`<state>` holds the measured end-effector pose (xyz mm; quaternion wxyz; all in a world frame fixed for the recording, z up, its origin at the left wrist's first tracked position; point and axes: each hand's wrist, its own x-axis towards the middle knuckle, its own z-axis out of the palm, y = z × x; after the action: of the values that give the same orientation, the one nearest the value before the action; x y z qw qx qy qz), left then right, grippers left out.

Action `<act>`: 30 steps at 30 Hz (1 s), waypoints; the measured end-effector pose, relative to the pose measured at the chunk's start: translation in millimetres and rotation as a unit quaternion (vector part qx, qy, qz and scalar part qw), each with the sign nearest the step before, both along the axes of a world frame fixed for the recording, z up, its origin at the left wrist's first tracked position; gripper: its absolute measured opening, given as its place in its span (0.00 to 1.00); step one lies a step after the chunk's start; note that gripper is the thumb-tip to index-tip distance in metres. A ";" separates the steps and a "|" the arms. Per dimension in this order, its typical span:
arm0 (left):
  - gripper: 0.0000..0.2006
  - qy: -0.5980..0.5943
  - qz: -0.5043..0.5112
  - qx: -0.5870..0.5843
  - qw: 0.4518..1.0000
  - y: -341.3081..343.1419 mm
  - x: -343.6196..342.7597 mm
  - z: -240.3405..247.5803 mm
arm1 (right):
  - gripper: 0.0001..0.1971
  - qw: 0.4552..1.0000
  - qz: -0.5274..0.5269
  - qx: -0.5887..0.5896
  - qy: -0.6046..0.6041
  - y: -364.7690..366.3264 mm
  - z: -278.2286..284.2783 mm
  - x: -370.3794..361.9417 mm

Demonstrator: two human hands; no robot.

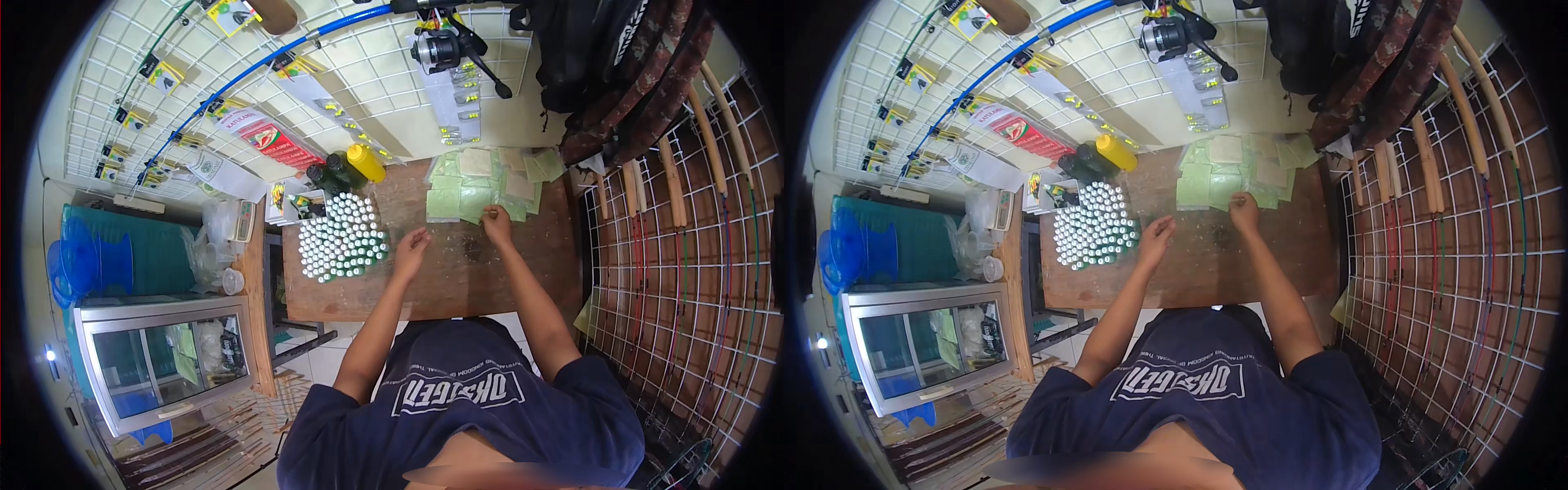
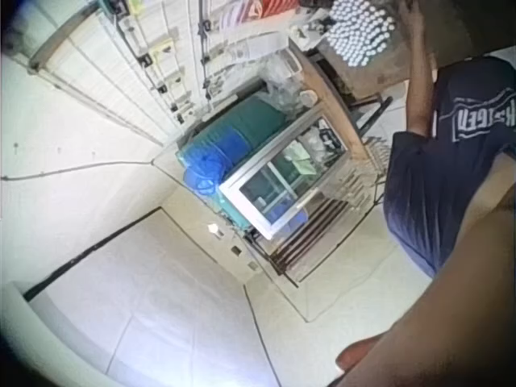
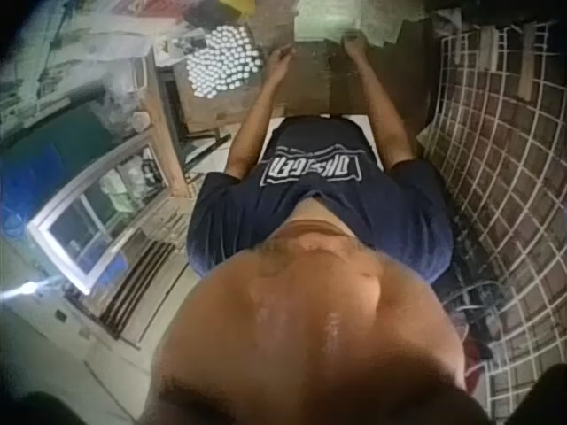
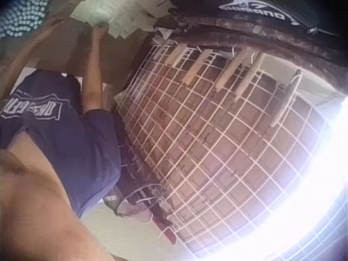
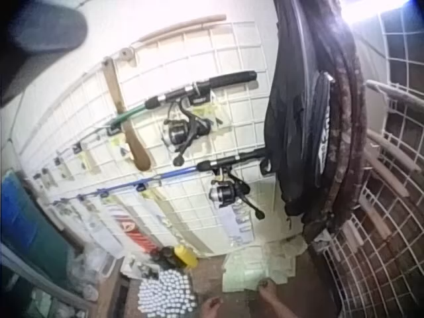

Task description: Organizing and placing small essence bottles into a display case in a fishing shop.

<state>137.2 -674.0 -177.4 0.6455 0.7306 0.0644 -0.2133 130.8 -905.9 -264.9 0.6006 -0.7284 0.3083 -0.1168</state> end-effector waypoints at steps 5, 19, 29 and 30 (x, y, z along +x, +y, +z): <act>0.17 -0.006 -0.055 0.035 0.998 -8.6 20.9 -21.6 | 0.14 0.989 0.075 -0.101 0.079 24.5 -9.0 20.3; 0.16 0.041 -0.032 -0.003 0.999 -11.7 45.5 -35.4 | 0.15 0.938 0.070 -0.264 0.214 48.2 29.4 45.3; 0.17 0.026 -0.061 0.039 0.997 -31.1 47.7 -59.6 | 0.12 0.978 -0.017 -0.186 0.091 28.1 -9.2 31.2; 0.17 0.026 -0.059 0.041 0.997 -31.3 47.8 -66.5 | 0.11 0.983 -0.032 -0.152 0.093 30.9 -6.1 31.3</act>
<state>185.0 -705.3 -243.8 0.5995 0.7529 0.0471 -0.2673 162.1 -875.1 -271.1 0.4476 -0.8086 0.3646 -0.1133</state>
